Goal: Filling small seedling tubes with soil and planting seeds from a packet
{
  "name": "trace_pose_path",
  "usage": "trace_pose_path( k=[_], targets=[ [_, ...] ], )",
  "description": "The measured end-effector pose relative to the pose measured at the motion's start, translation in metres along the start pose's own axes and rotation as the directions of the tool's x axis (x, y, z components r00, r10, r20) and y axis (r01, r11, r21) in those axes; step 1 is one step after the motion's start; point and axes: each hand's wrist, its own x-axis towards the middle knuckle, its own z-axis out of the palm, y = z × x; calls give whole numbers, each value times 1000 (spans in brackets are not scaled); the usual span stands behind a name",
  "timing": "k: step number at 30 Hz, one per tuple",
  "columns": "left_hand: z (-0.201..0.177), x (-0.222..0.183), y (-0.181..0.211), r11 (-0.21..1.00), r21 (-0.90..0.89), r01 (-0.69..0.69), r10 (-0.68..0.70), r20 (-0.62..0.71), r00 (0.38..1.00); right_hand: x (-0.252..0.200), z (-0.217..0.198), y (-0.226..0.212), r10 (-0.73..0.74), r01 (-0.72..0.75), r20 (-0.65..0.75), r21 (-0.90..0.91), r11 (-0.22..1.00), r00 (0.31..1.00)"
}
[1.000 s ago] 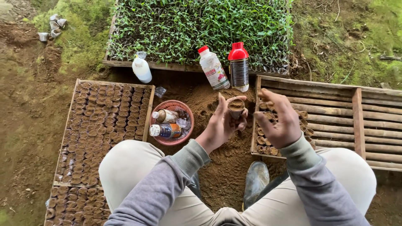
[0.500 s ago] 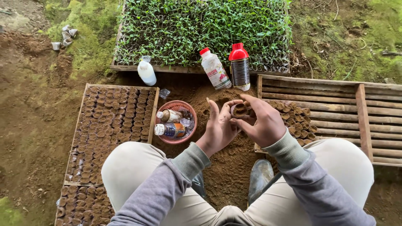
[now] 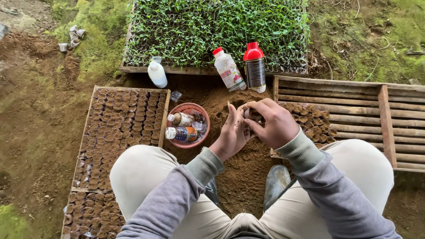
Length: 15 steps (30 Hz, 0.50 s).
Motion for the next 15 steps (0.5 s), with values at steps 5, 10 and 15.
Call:
trace_pose_path(
  k=[5, 10, 15],
  targets=[
    [-7, 2, 2, 999, -33, -10, 10, -24, 1000, 4, -9, -13, -52, 52, 23, -11, 999, 998],
    [7, 5, 23, 997, -68, -24, 19, -70, 997, 5, -18, -11, -288, 277, -113, -101, 955, 951],
    [1, 10, 23, 997, -75, -33, 24, -121, 992, 0, -18, -5, -445, 394, -203, -246, 885, 872]
  ],
)
